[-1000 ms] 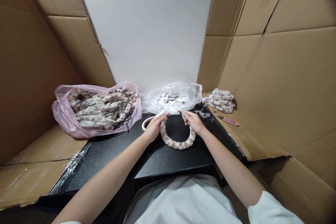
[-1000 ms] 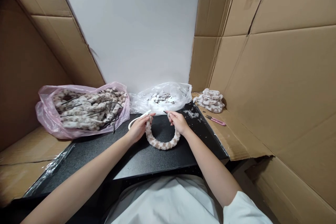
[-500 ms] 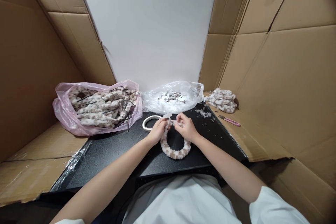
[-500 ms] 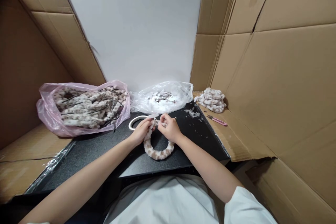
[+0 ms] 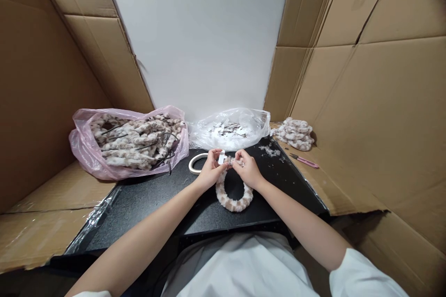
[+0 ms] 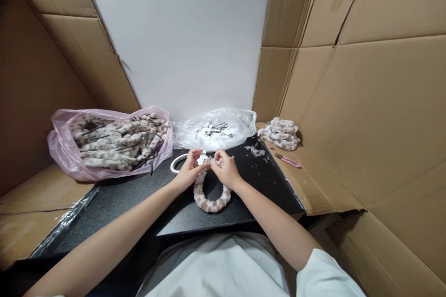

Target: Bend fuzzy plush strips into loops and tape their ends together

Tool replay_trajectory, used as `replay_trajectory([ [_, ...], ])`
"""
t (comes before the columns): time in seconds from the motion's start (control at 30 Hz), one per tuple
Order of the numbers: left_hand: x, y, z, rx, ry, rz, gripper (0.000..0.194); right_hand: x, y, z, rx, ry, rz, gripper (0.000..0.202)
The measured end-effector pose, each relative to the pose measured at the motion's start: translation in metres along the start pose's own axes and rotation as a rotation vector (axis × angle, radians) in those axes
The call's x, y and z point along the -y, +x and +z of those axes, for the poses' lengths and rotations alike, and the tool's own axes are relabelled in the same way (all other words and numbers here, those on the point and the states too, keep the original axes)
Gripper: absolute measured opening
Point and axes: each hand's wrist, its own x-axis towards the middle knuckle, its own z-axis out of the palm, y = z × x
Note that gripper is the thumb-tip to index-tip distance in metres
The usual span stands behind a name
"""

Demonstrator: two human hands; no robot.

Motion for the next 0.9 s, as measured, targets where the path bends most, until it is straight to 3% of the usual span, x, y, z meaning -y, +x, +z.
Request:
replay_trajectory([
  [0.13,-0.003,0.003,-0.002,-0.041,-0.203,-0.162,0.045,-0.003,0.002,-0.005,-0.122,0.044,-0.012,0.015],
  [0.23,-0.006,0.006,-0.006,-0.068,-0.311,-0.275,0.041,-0.006,0.004,-0.010,-0.099,0.116,-0.005,0.013],
  [0.43,-0.003,0.008,-0.009,0.025,-0.223,-0.274,0.045,-0.016,0.006,-0.009,0.102,0.157,0.114,0.020],
  [0.53,-0.002,0.005,-0.007,0.048,-0.182,-0.274,0.039,-0.021,0.009,-0.008,0.093,0.239,0.176,0.025],
  [0.8,-0.005,-0.001,-0.004,0.082,-0.050,-0.345,0.020,-0.016,0.015,-0.012,-0.079,0.516,0.290,0.029],
  [0.9,-0.006,-0.001,-0.006,0.104,-0.032,-0.378,0.026,-0.011,0.013,-0.013,0.012,0.583,0.376,0.025],
])
